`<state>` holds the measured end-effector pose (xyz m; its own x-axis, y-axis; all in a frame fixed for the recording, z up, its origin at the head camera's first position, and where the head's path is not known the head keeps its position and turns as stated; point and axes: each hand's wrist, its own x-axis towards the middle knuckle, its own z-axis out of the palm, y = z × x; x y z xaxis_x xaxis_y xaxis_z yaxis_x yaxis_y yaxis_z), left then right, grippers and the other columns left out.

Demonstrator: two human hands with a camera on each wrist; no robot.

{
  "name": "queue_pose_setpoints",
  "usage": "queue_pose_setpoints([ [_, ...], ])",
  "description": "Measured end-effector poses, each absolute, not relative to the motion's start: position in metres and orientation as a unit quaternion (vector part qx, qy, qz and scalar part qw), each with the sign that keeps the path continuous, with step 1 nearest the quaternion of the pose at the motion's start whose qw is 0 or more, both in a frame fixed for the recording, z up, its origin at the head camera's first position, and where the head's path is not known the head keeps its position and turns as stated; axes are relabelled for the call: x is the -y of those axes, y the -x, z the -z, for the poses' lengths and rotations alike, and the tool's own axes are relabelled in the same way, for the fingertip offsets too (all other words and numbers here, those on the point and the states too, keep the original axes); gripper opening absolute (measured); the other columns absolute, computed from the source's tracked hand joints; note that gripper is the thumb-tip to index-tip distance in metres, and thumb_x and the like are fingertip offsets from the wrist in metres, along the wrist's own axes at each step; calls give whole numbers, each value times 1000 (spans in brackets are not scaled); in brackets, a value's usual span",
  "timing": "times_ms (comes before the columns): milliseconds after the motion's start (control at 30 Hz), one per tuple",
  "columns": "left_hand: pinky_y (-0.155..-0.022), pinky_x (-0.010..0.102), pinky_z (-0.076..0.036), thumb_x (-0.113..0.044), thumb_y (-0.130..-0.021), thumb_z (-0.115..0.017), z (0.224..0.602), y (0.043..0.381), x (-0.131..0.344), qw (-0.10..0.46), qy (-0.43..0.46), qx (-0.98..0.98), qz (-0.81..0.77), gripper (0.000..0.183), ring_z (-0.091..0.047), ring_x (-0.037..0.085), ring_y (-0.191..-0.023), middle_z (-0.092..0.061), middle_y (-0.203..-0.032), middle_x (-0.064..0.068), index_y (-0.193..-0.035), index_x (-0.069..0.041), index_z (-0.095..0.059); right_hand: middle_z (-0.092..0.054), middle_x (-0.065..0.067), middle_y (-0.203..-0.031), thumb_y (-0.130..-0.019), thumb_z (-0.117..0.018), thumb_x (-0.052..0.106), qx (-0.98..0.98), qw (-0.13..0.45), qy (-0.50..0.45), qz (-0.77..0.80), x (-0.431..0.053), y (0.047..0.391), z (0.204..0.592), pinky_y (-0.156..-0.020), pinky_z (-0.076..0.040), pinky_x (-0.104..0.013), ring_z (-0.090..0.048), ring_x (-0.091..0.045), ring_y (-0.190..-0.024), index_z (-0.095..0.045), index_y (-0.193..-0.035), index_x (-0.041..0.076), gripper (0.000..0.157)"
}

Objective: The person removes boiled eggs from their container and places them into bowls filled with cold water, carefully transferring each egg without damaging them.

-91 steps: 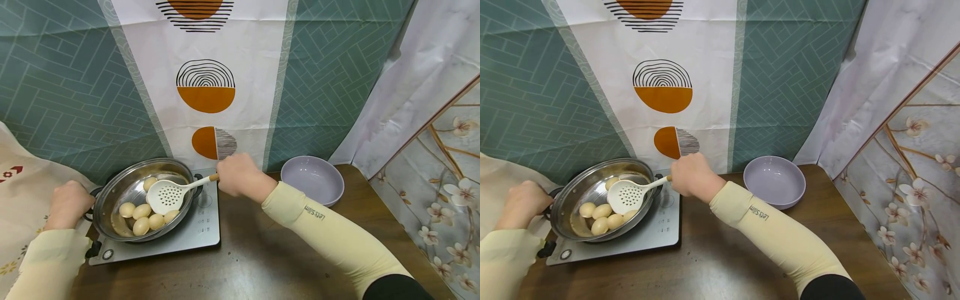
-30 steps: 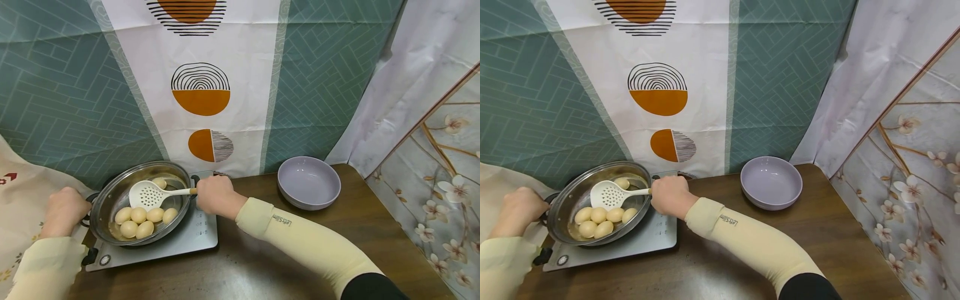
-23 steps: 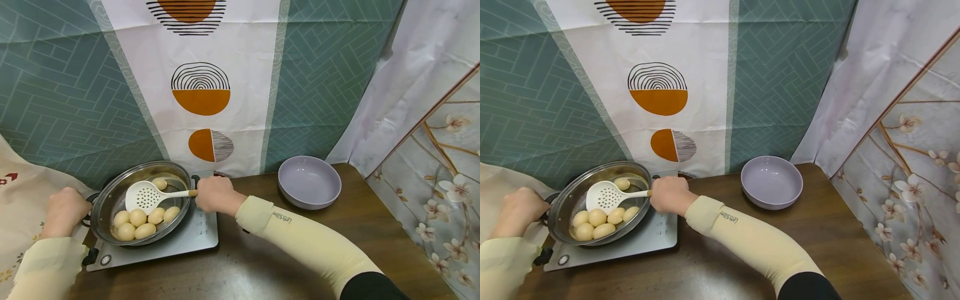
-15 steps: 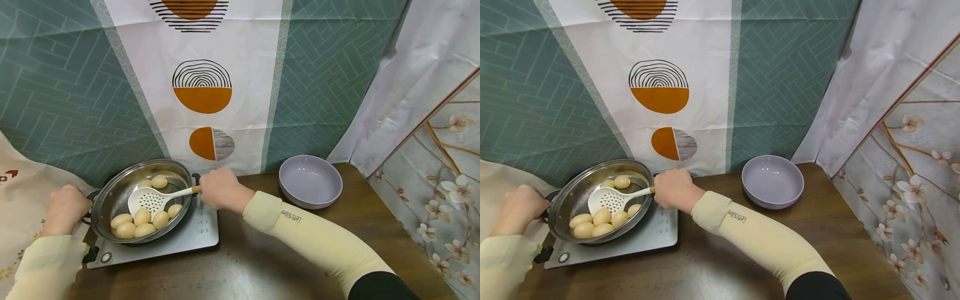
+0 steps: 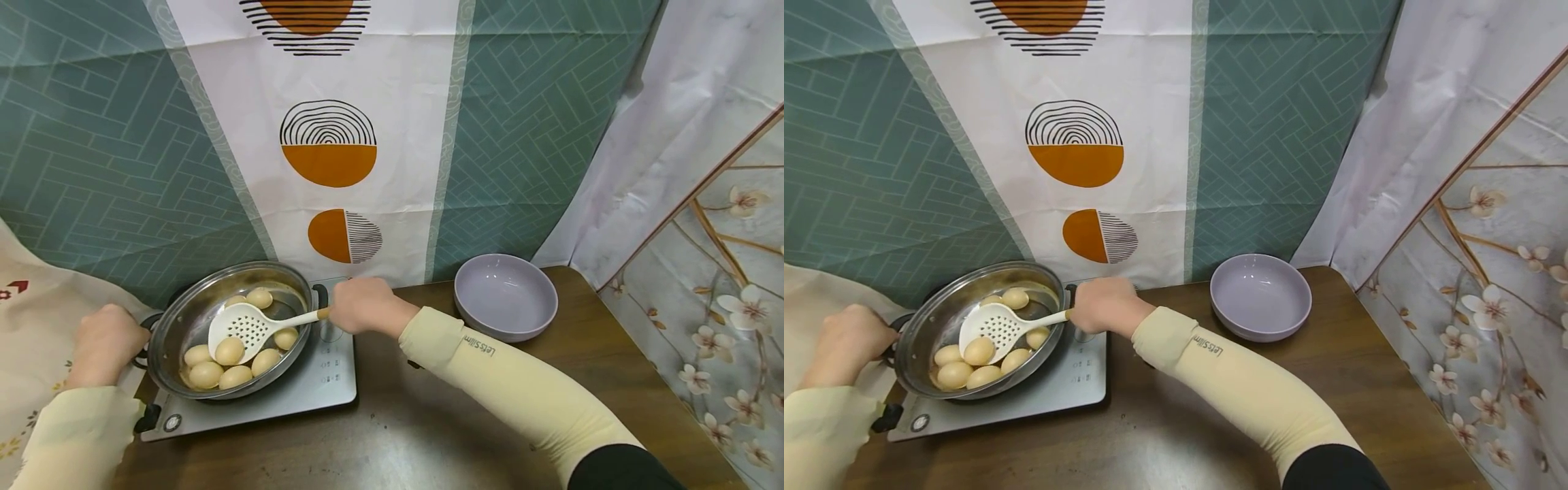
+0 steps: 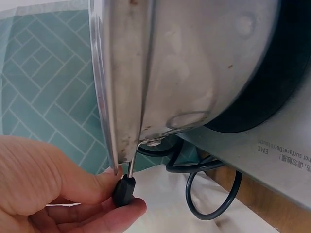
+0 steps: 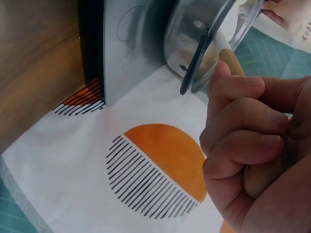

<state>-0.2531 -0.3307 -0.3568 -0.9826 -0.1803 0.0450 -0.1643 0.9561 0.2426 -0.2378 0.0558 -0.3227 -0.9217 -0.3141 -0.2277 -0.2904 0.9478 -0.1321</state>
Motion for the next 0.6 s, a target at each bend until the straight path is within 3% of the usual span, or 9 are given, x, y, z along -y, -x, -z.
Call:
queue_pose_setpoints([
  [267,-45,33,-34,-11,-68,-59,356,254,332,36,-89,989,117,18,-45,34,-57,-54,-61,20,-55,2,-58,-51,3,-64,-89,-47,33,-980,140,121,73,-61,240,321,-46,-37,-31,-45,-14,-52,-58,-74,21,22],
  [600,-44,32,-32,-11,-67,-60,360,254,332,54,-79,989,115,20,-45,30,-53,-52,-55,15,-51,1,-58,-53,2,-66,-90,-46,29,-975,150,120,111,-72,242,318,-43,-35,-29,-44,-13,-49,-59,-76,18,22],
])
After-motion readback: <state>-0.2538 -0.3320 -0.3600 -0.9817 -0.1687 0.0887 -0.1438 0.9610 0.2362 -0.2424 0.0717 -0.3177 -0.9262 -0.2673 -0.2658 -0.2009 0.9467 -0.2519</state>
